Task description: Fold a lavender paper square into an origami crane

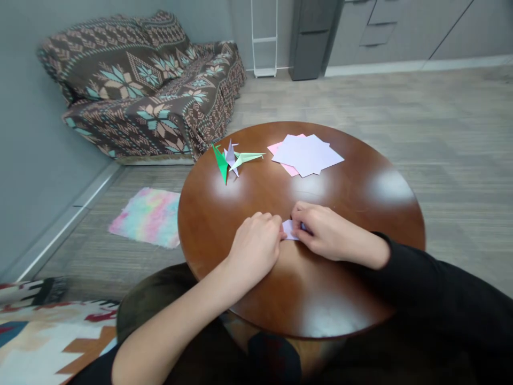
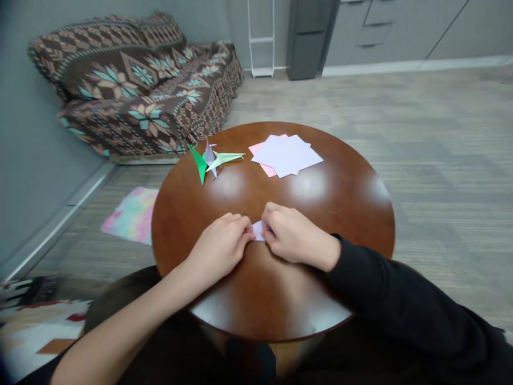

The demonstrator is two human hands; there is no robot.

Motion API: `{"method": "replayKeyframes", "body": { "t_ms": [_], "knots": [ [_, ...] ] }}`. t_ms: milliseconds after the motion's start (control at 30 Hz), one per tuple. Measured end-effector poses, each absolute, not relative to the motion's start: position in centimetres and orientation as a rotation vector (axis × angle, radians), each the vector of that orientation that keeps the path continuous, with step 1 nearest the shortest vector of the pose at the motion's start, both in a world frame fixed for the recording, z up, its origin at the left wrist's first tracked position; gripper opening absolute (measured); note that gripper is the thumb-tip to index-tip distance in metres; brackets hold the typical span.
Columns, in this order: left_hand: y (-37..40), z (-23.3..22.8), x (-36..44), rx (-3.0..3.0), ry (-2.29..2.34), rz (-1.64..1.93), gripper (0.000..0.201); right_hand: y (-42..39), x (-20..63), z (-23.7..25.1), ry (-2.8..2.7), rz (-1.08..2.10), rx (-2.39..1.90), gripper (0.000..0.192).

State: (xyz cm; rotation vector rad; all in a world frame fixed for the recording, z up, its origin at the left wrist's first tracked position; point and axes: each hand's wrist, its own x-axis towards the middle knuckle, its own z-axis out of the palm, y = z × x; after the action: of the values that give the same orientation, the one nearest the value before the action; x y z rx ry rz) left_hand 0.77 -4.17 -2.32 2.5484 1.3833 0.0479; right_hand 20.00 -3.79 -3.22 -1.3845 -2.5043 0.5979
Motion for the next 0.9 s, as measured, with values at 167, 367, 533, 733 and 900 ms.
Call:
{"method": "replayKeyframes", "body": {
  "t_ms": [167,367,533,733,900],
  "knots": [
    [-4.2,-2.3,1.0,2.577,1.393,0.016,0.02,-3.7,19.8,-3.1,-2.544,0.555,-1.383,0.018],
    [-4.5,-2.3,1.0,2.647,1.453,0.085,0.009,-3.7,19.9,-3.5,-2.501,0.518,-1.384,0.011],
    [-5.8,-2.7,1.1,2.756,1.536,0.211,0.01,-4.8,19.9,-3.3,-2.466,0.481,-1.431,0.015],
    [-6.5,-3.1,1.7,2.596,1.431,0.255,0.02,-7.8,18.7,-2.2,-2.425,0.681,-1.575,0.019],
    [-6.2,-3.9,0.6,2.536,1.083,0.472,0.016,-8.4,20.1,-2.1,-2.339,0.85,-1.45,0.019]
  ]
}}
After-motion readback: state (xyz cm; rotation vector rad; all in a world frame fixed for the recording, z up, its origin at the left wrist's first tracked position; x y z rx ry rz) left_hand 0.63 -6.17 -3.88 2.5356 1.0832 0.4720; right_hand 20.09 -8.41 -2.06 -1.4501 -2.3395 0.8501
